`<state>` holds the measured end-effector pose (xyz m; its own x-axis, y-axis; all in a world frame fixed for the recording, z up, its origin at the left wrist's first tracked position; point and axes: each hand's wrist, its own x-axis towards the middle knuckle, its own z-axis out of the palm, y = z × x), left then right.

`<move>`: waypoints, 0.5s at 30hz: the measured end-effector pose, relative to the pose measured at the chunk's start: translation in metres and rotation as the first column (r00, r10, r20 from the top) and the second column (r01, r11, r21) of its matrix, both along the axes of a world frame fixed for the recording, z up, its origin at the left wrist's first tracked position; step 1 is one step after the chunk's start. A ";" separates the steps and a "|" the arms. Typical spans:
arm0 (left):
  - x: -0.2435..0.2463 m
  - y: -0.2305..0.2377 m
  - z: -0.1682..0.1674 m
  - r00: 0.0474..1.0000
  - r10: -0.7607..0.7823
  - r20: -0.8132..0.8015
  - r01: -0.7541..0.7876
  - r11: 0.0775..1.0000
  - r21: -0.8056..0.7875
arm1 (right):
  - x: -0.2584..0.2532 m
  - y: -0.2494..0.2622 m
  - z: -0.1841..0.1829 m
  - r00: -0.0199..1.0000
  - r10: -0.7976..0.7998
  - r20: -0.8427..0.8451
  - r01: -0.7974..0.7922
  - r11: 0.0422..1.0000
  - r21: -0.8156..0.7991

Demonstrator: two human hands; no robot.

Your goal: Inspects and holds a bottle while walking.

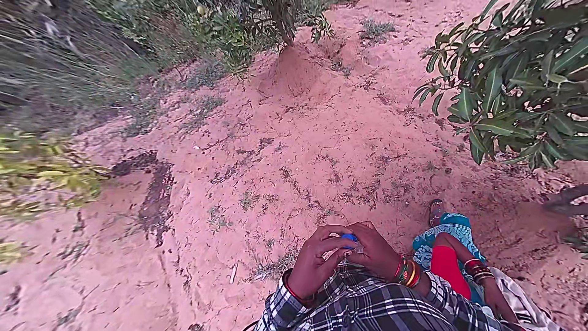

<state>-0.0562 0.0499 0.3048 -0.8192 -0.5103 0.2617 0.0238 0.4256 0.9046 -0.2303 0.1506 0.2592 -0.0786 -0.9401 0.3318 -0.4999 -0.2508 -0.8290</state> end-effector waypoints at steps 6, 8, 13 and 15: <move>-0.009 0.005 -0.002 0.997 -0.052 0.060 0.054 0.998 -0.034 | -0.005 0.004 -0.002 1.000 0.016 -0.012 -0.017 1.000 -0.022; -0.013 0.007 -0.003 0.997 0.072 0.029 -0.072 0.997 -0.008 | -0.007 0.005 -0.001 0.999 0.040 -0.014 -0.040 0.999 -0.005; -0.013 -0.001 0.001 0.998 -0.045 -0.047 0.038 0.989 -0.141 | -0.009 0.007 0.005 1.000 -0.003 0.026 0.003 1.000 0.021; -0.014 0.000 0.003 0.997 -0.073 -0.015 0.069 0.985 -0.157 | -0.009 0.007 0.004 1.000 0.001 0.009 -0.001 1.000 0.011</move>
